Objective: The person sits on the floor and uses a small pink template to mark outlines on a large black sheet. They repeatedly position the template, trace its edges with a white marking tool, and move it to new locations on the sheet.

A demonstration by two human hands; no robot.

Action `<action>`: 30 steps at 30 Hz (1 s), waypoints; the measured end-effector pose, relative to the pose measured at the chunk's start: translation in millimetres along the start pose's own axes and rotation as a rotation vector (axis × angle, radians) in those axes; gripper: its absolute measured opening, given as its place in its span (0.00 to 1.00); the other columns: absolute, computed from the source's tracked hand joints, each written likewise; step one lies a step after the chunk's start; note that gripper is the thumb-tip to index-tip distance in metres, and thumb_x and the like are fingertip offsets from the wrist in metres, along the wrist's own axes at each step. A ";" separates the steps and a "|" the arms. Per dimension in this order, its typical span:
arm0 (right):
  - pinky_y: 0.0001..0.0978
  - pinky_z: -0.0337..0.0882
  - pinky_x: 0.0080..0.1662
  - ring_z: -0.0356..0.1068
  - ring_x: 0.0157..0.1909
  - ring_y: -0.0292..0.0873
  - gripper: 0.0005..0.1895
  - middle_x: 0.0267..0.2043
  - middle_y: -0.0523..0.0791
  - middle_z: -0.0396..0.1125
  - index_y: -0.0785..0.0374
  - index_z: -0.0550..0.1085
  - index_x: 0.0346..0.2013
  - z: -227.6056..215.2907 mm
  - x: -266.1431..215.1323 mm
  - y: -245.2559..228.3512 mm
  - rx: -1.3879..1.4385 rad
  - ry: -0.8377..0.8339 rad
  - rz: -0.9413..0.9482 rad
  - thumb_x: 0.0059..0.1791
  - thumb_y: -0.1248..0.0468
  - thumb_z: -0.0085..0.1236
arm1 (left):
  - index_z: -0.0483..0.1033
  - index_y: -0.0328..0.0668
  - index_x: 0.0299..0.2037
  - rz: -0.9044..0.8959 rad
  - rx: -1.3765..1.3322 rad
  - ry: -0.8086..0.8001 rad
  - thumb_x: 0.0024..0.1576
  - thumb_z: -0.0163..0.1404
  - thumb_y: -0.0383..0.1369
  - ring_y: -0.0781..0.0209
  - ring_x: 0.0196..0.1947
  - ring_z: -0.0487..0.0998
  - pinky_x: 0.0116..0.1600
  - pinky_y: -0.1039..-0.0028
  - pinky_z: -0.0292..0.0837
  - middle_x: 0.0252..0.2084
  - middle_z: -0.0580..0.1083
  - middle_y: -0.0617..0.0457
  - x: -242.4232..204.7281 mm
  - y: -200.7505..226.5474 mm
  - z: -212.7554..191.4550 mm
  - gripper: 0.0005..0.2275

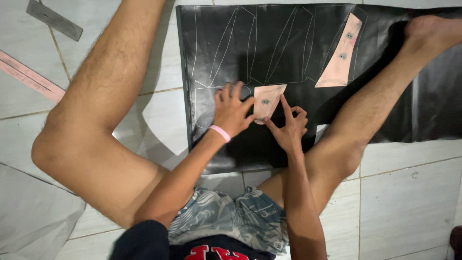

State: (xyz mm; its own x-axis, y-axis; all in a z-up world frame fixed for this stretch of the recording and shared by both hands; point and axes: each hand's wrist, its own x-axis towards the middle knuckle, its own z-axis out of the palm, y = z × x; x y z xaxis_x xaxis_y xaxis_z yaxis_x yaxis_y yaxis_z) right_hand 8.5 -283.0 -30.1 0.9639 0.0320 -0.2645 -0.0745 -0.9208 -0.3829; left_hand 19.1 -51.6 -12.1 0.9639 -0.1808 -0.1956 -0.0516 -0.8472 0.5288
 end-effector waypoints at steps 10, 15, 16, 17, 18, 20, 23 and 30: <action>0.45 0.64 0.64 0.64 0.60 0.59 0.10 0.56 0.54 0.67 0.65 0.73 0.52 -47.9 40.7 -14.8 0.103 0.287 -0.610 0.59 0.74 0.46 | 0.68 0.31 0.62 0.089 1.228 -0.215 0.52 0.57 0.19 0.41 0.57 0.73 0.47 0.60 0.73 0.63 0.68 0.38 22.5 120.7 105.5 0.26; 0.42 0.74 0.54 0.73 0.58 0.56 0.13 0.51 0.47 0.74 0.60 0.77 0.44 -79.6 41.1 -63.8 0.065 -0.295 -0.905 0.46 0.71 0.54 | 0.69 0.31 0.69 -0.086 1.504 -0.396 0.60 0.49 0.16 0.35 0.67 0.65 0.63 0.49 0.65 0.72 0.63 0.33 17.6 138.4 107.7 0.25; 0.40 0.76 0.49 0.72 0.59 0.56 0.13 0.51 0.46 0.74 0.59 0.77 0.43 -82.7 41.4 -71.2 -0.037 -0.303 -0.928 0.44 0.70 0.55 | 0.69 0.32 0.68 -0.082 1.452 -0.345 0.58 0.51 0.17 0.36 0.65 0.66 0.59 0.52 0.68 0.71 0.62 0.33 18.0 138.2 103.2 0.25; 0.41 0.76 0.47 0.74 0.54 0.55 0.13 0.50 0.47 0.74 0.60 0.77 0.44 -84.3 42.5 -77.7 -0.076 -0.342 -0.882 0.45 0.70 0.56 | 0.69 0.33 0.67 -0.084 1.400 -0.297 0.56 0.53 0.17 0.36 0.63 0.68 0.55 0.55 0.71 0.70 0.62 0.34 18.0 137.3 98.2 0.25; 0.41 0.76 0.45 0.75 0.49 0.53 0.12 0.50 0.47 0.74 0.60 0.77 0.44 -86.4 43.2 -82.5 -0.116 -0.381 -0.836 0.46 0.70 0.56 | 0.69 0.34 0.66 -0.086 1.348 -0.249 0.55 0.54 0.18 0.37 0.61 0.70 0.51 0.58 0.74 0.69 0.62 0.35 17.8 136.0 93.2 0.26; 0.41 0.76 0.42 0.77 0.43 0.52 0.10 0.46 0.47 0.75 0.59 0.78 0.44 -88.8 47.7 -89.8 -0.140 -0.409 -0.725 0.48 0.69 0.57 | 0.68 0.31 0.66 0.082 1.358 -0.339 0.54 0.54 0.17 0.33 0.63 0.68 0.58 0.54 0.71 0.68 0.64 0.31 17.1 131.0 83.8 0.27; 0.41 0.74 0.40 0.76 0.41 0.52 0.09 0.39 0.46 0.75 0.58 0.79 0.44 -93.5 61.0 -95.3 -0.104 -0.314 -0.627 0.49 0.67 0.61 | 0.68 0.30 0.65 0.205 1.279 -0.330 0.53 0.55 0.16 0.35 0.59 0.73 0.53 0.61 0.77 0.64 0.67 0.32 16.6 128.0 74.5 0.26; 0.40 0.75 0.42 0.76 0.40 0.52 0.13 0.42 0.47 0.76 0.62 0.77 0.46 -91.9 79.5 -95.6 0.056 -0.105 -0.723 0.47 0.69 0.62 | 0.71 0.26 0.63 0.165 1.373 -0.277 0.54 0.53 0.17 0.35 0.56 0.77 0.48 0.67 0.79 0.66 0.67 0.27 23.1 124.6 65.9 0.23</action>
State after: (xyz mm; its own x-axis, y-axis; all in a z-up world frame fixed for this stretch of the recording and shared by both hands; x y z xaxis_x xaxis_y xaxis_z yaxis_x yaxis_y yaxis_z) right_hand 115.8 -228.1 66.8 0.7478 0.6638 -0.0111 0.5553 -0.6346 -0.5375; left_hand 17.7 -194.3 -5.1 0.8482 -0.2798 -0.4497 -0.5223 -0.5834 -0.6220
